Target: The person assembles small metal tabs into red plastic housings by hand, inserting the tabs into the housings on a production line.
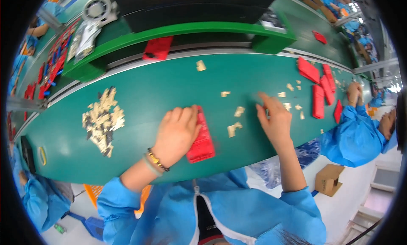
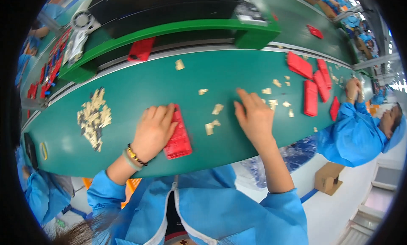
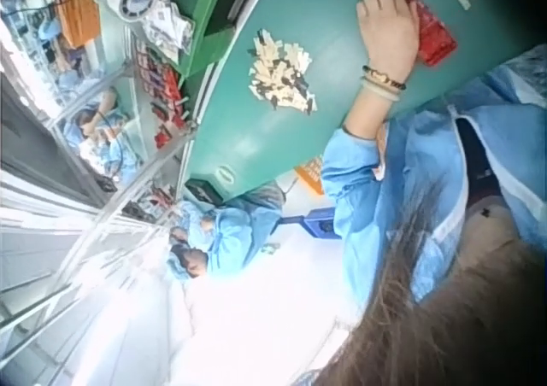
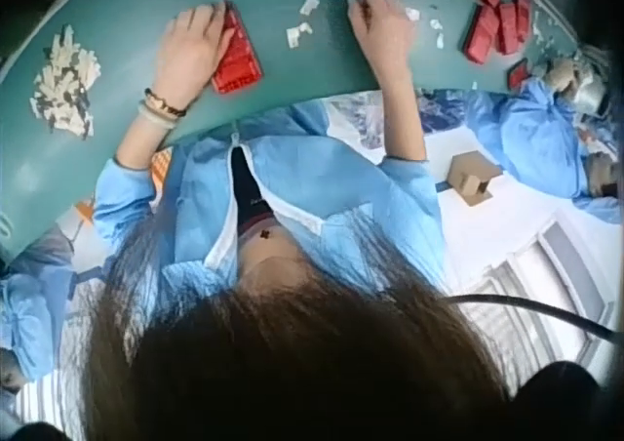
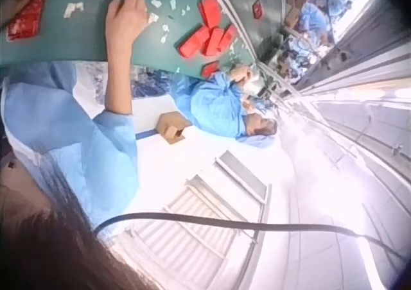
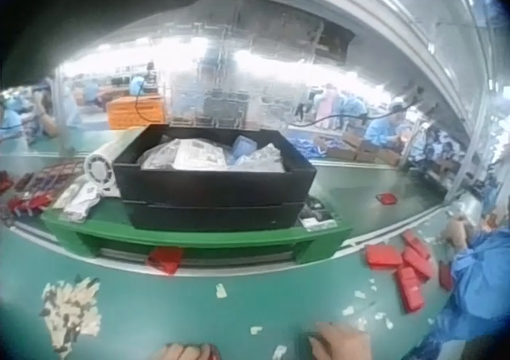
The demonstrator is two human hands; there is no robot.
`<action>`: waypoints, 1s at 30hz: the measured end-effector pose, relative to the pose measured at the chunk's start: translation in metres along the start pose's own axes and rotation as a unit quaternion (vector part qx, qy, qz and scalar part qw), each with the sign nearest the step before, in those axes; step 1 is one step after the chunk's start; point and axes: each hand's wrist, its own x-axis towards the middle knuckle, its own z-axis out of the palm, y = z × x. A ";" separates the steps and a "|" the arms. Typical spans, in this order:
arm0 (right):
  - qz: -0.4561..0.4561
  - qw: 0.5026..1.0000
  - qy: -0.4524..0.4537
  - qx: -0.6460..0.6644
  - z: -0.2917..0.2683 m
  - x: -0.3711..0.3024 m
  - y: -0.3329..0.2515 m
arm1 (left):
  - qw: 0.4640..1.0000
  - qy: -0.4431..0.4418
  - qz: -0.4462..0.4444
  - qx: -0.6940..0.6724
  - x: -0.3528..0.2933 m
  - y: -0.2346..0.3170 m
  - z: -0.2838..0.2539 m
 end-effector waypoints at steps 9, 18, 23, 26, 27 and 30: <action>0.177 0.951 0.046 -0.248 -0.060 -0.023 0.189 | 0.998 -0.028 -0.019 0.061 -0.005 0.003 -0.021; 0.250 0.927 0.117 -0.252 -0.075 -0.044 0.240 | 0.987 -0.137 0.067 0.045 -0.050 -0.037 -0.036; 0.185 0.939 0.150 -0.248 -0.058 -0.021 0.222 | 0.975 0.042 -0.081 0.202 0.027 -0.224 -0.040; 0.222 0.948 0.159 -0.161 -0.052 -0.028 0.252 | 0.970 -0.027 -0.115 0.210 0.054 -0.194 -0.038; 0.236 0.955 0.174 -0.054 -0.047 -0.029 0.262 | 0.972 0.084 -0.008 0.221 0.053 -0.182 -0.042; 0.220 0.946 0.233 0.048 -0.057 -0.045 0.245 | 0.986 -0.040 -0.130 0.092 0.031 -0.127 -0.075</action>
